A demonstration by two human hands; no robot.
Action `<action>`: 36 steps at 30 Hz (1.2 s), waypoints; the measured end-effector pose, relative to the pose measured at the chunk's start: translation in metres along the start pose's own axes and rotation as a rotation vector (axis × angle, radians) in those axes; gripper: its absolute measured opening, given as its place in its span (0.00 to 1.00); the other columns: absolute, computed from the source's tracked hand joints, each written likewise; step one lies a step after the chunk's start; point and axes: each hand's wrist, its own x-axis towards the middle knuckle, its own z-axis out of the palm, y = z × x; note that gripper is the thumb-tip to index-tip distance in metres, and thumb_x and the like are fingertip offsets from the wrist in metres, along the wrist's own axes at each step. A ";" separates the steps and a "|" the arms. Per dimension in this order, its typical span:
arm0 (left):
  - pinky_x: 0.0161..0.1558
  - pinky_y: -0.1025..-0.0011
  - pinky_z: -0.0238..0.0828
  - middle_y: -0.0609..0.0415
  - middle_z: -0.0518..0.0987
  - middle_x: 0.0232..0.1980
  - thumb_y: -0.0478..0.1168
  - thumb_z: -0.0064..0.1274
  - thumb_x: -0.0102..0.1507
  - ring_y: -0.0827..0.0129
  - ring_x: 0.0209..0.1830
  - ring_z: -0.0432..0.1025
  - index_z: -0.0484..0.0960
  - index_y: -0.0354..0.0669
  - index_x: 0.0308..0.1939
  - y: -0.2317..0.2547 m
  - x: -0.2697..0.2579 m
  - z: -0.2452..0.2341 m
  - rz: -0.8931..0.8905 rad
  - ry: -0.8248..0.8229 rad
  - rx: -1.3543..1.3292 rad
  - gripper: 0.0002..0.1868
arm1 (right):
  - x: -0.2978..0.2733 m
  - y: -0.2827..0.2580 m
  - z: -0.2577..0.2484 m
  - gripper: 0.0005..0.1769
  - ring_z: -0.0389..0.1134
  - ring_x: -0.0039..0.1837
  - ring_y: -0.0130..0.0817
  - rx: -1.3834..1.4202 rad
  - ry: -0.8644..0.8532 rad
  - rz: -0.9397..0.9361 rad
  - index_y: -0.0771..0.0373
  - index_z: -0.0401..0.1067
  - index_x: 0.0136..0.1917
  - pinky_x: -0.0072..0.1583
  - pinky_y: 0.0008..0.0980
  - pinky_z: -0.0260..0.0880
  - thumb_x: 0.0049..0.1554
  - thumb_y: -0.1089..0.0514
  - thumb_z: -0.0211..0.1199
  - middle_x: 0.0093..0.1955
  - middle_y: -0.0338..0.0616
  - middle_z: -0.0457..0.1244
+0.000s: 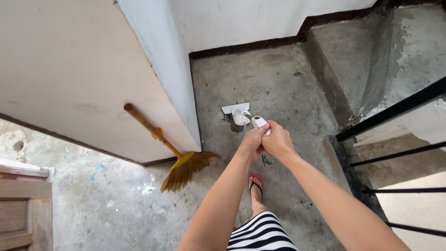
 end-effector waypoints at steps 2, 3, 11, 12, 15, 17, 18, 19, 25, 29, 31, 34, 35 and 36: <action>0.36 0.68 0.75 0.56 0.83 0.42 0.50 0.57 0.65 0.69 0.38 0.78 0.81 0.44 0.47 0.004 0.021 -0.005 0.024 -0.005 -0.007 0.15 | 0.042 0.024 0.019 0.30 0.76 0.52 0.56 -0.027 0.044 -0.050 0.58 0.70 0.68 0.52 0.48 0.75 0.53 0.50 0.59 0.51 0.60 0.71; 0.37 0.69 0.74 0.57 0.83 0.43 0.49 0.57 0.65 0.71 0.39 0.78 0.81 0.46 0.47 0.007 0.034 -0.006 0.045 -0.012 -0.012 0.14 | 0.067 0.035 0.028 0.30 0.73 0.56 0.56 -0.054 0.089 -0.098 0.57 0.70 0.69 0.56 0.47 0.74 0.53 0.50 0.59 0.53 0.62 0.70; 0.39 0.69 0.71 0.61 0.81 0.42 0.57 0.46 0.68 0.72 0.38 0.73 0.82 0.50 0.54 0.072 0.134 0.005 0.030 0.145 0.396 0.20 | 0.201 0.024 0.022 0.31 0.71 0.59 0.58 -0.019 0.106 -0.141 0.57 0.70 0.69 0.59 0.51 0.71 0.55 0.44 0.62 0.54 0.62 0.70; 0.41 0.69 0.71 0.62 0.81 0.42 0.57 0.44 0.68 0.71 0.39 0.72 0.83 0.52 0.57 0.094 0.141 0.012 0.042 0.206 0.535 0.22 | 0.221 0.015 0.017 0.30 0.70 0.60 0.60 -0.041 0.115 -0.158 0.56 0.71 0.68 0.60 0.52 0.70 0.56 0.43 0.62 0.55 0.61 0.70; 0.43 0.68 0.70 0.58 0.81 0.46 0.57 0.45 0.70 0.70 0.43 0.72 0.83 0.45 0.59 0.114 0.176 0.006 0.039 0.245 0.540 0.26 | 0.279 0.004 0.017 0.33 0.70 0.60 0.58 -0.074 0.047 -0.116 0.53 0.69 0.69 0.61 0.51 0.70 0.51 0.45 0.64 0.54 0.60 0.70; 0.45 0.67 0.71 0.61 0.80 0.51 0.56 0.46 0.68 0.70 0.47 0.74 0.80 0.47 0.63 0.126 0.186 -0.001 0.037 0.297 0.497 0.25 | 0.323 0.006 0.023 0.36 0.71 0.57 0.58 -0.098 0.055 -0.149 0.54 0.67 0.71 0.59 0.51 0.71 0.50 0.47 0.64 0.54 0.61 0.70; 0.46 0.66 0.72 0.64 0.80 0.57 0.56 0.47 0.67 0.70 0.51 0.75 0.76 0.50 0.66 0.126 0.187 -0.005 0.024 0.335 0.456 0.26 | 0.341 0.011 0.028 0.39 0.72 0.55 0.58 -0.123 0.070 -0.167 0.55 0.64 0.73 0.57 0.51 0.72 0.48 0.50 0.65 0.53 0.61 0.70; 0.46 0.66 0.72 0.64 0.80 0.57 0.56 0.47 0.67 0.70 0.51 0.75 0.76 0.50 0.66 0.132 0.183 -0.008 0.022 0.343 0.453 0.26 | 0.354 0.007 0.026 0.39 0.72 0.55 0.58 -0.124 0.062 -0.169 0.55 0.64 0.73 0.57 0.51 0.72 0.48 0.50 0.65 0.53 0.61 0.70; 0.49 0.67 0.72 0.55 0.81 0.62 0.56 0.48 0.66 0.68 0.54 0.76 0.76 0.48 0.67 0.136 0.174 -0.034 -0.013 0.444 0.485 0.28 | 0.405 -0.023 0.004 0.35 0.73 0.34 0.40 0.013 -0.113 -0.107 0.59 0.64 0.71 0.36 0.41 0.73 0.50 0.56 0.63 0.45 0.54 0.72; 0.52 0.66 0.71 0.58 0.78 0.65 0.55 0.48 0.67 0.69 0.55 0.76 0.72 0.49 0.69 0.127 0.170 -0.033 -0.027 0.464 0.464 0.28 | 0.413 -0.020 -0.010 0.31 0.69 0.29 0.35 0.119 -0.199 -0.091 0.64 0.66 0.68 0.32 0.37 0.69 0.50 0.58 0.62 0.39 0.48 0.68; 0.52 0.66 0.71 0.57 0.78 0.65 0.55 0.48 0.67 0.69 0.55 0.76 0.72 0.49 0.69 0.121 0.171 -0.023 -0.025 0.459 0.476 0.28 | 0.408 -0.015 -0.020 0.31 0.68 0.29 0.34 0.118 -0.240 -0.086 0.67 0.66 0.67 0.32 0.36 0.69 0.50 0.58 0.63 0.37 0.47 0.67; 0.52 0.65 0.72 0.56 0.80 0.64 0.54 0.48 0.67 0.68 0.54 0.76 0.75 0.48 0.67 0.097 0.172 -0.002 -0.032 0.416 0.469 0.27 | 0.384 0.002 -0.034 0.30 0.66 0.28 0.33 0.146 -0.268 -0.083 0.69 0.67 0.65 0.30 0.37 0.66 0.50 0.59 0.63 0.35 0.45 0.66; 0.52 0.64 0.72 0.57 0.80 0.63 0.55 0.48 0.67 0.67 0.55 0.76 0.75 0.49 0.67 0.088 0.169 0.006 -0.034 0.404 0.475 0.27 | 0.373 0.006 -0.039 0.29 0.66 0.28 0.32 0.169 -0.299 -0.053 0.67 0.68 0.63 0.30 0.36 0.67 0.48 0.59 0.64 0.34 0.45 0.66; 0.52 0.63 0.72 0.57 0.80 0.63 0.55 0.48 0.67 0.66 0.55 0.76 0.75 0.49 0.67 0.081 0.166 0.013 -0.032 0.394 0.483 0.27 | 0.361 0.010 -0.044 0.28 0.67 0.28 0.32 0.192 -0.330 -0.027 0.64 0.68 0.62 0.30 0.35 0.68 0.47 0.59 0.66 0.34 0.45 0.66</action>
